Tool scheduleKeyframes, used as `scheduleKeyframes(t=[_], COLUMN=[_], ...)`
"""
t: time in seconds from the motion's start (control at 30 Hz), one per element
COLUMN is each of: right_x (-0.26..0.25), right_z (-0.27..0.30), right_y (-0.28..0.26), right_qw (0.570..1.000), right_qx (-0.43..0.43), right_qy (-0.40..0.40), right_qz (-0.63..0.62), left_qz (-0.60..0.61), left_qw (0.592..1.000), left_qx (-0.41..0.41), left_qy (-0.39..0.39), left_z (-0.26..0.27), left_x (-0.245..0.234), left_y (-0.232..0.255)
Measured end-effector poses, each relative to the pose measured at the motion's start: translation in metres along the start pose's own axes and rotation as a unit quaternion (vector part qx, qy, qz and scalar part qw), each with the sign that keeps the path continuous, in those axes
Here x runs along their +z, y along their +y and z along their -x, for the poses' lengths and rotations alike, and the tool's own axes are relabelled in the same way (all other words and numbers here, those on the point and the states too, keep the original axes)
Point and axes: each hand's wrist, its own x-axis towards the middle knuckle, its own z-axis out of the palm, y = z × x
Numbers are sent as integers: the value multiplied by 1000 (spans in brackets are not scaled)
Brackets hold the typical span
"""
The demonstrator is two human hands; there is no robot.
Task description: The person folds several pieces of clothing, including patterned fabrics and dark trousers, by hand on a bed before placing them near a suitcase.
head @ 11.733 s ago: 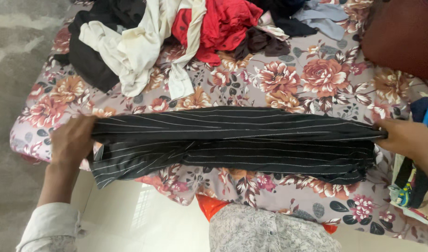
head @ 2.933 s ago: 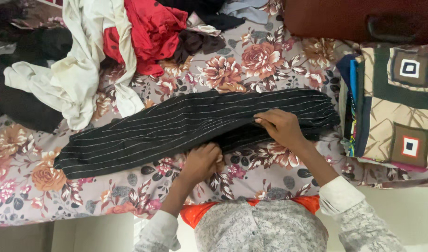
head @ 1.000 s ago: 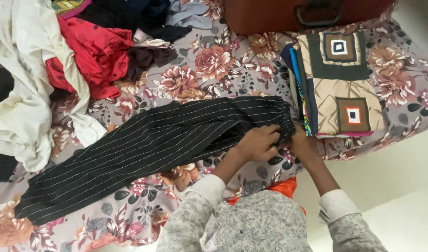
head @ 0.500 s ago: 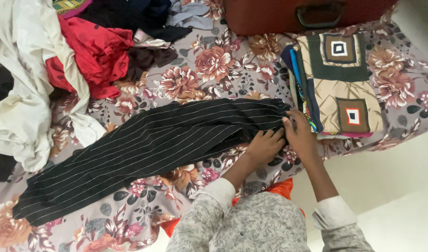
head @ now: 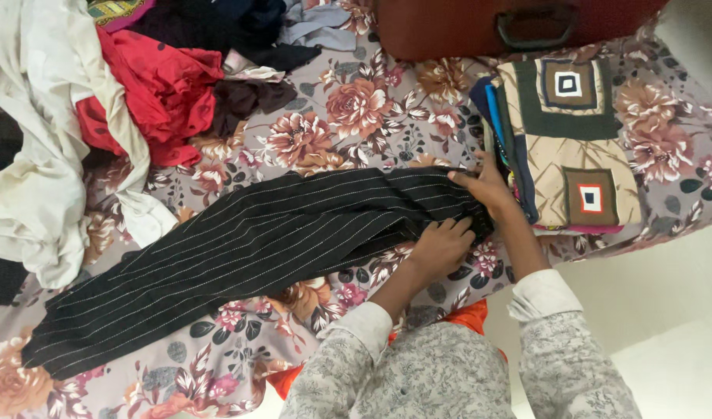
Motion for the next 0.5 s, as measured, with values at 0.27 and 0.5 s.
scheduleKeyframes(t=[0.27,0.5], right_x=[23,14], right_z=[-47,-10], right_y=[35,14], right_qw=[985,924], right_qx=[-116,-288], right_qy=[117,112], right_qz=[-40,225], left_qz=[-16,-145], left_qw=[998,967], left_qx=[36,-97], left_qy=[-53,184], left_z=[1,65], left_x=[-14,-103], left_y=[1,-37])
